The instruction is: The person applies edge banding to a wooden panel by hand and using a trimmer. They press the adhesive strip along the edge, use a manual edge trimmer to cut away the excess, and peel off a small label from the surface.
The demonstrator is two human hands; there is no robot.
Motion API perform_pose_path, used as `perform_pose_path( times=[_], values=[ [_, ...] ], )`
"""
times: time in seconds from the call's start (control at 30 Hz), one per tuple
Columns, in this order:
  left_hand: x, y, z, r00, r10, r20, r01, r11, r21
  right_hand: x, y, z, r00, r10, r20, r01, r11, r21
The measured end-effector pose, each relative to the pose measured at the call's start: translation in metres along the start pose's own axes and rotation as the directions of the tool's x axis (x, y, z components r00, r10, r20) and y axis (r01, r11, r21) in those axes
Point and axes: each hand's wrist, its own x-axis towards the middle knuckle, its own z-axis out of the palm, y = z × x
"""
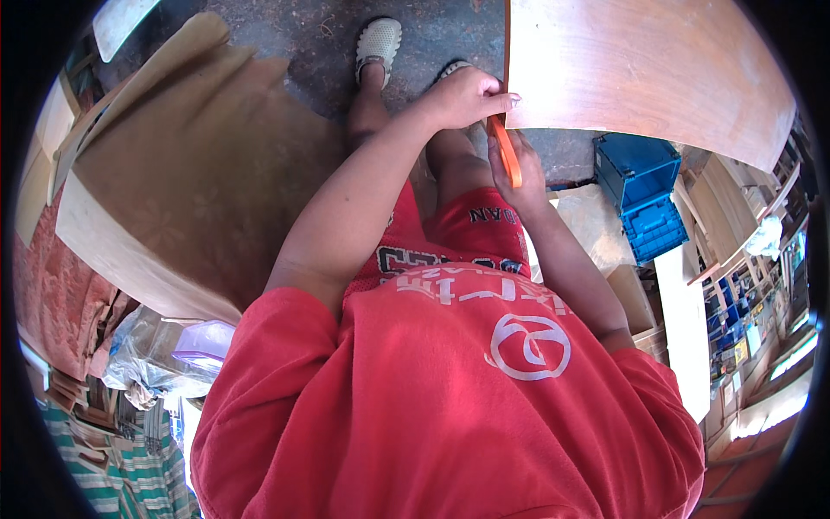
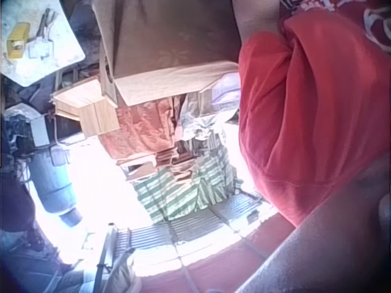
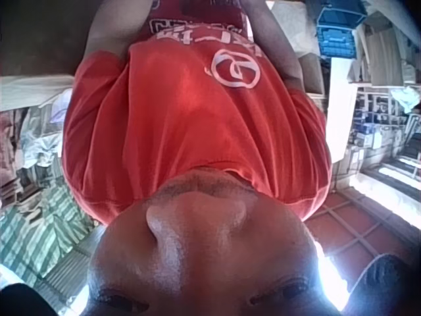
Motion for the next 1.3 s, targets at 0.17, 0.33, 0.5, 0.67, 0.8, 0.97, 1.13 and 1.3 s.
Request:
perform_pose_path(
  times=[0.17, 0.33, 0.5, 0.67, 0.8, 0.97, 1.13, 1.3],
  values=[
    [0.0, 0.002, -0.001, 1.0, -0.006, 0.017, 0.006, 1.0, 0.011, -0.001, 0.002, 0.0, 1.0, -0.014, -0.011, 0.014, 1.0, 0.006],
    [0.0, 0.003, -0.001, 1.0, 0.001, 0.013, -0.002, 1.0, 0.028, -0.001, 0.004, 0.0, 1.0, -0.008, 0.007, 0.008, 1.0, 0.009],
    [0.0, 0.001, -0.001, 1.0, 0.024, 0.006, -0.024, 0.999, 0.022, -0.001, -0.001, -0.001, 1.0, -0.002, -0.006, 0.002, 1.0, 0.021],
    [0.0, 0.0, -0.001, 1.0, 0.005, 0.016, -0.005, 1.0, 0.024, -0.002, -0.003, -0.002, 1.0, 0.023, 0.008, -0.024, 0.999, 0.032],
    [0.0, 0.002, 0.0, 1.0, 0.024, -0.01, -0.024, 1.0, -0.005, -0.002, 0.0, -0.003, 1.0, 0.024, 0.012, -0.025, 0.999, 0.03],
    [0.0, -0.001, 0.002, 1.0, -0.003, -0.019, 0.003, 1.0, -0.026, -0.009, -0.004, -0.006, 1.0, -0.027, -0.008, 0.027, 1.0, -0.003],
    [-0.001, -0.004, 0.006, 0.998, 0.017, -0.054, -0.019, 0.999, -0.048, -0.003, -0.003, -0.011, 0.999, -0.009, 0.045, 0.006, 0.999, 0.051],
    [-0.002, -0.002, 0.005, 0.999, -0.023, -0.042, 0.019, 0.997, -0.077, 0.003, 0.004, -0.009, 0.995, 0.043, 0.094, -0.049, 0.997, 0.061]
  ],
)
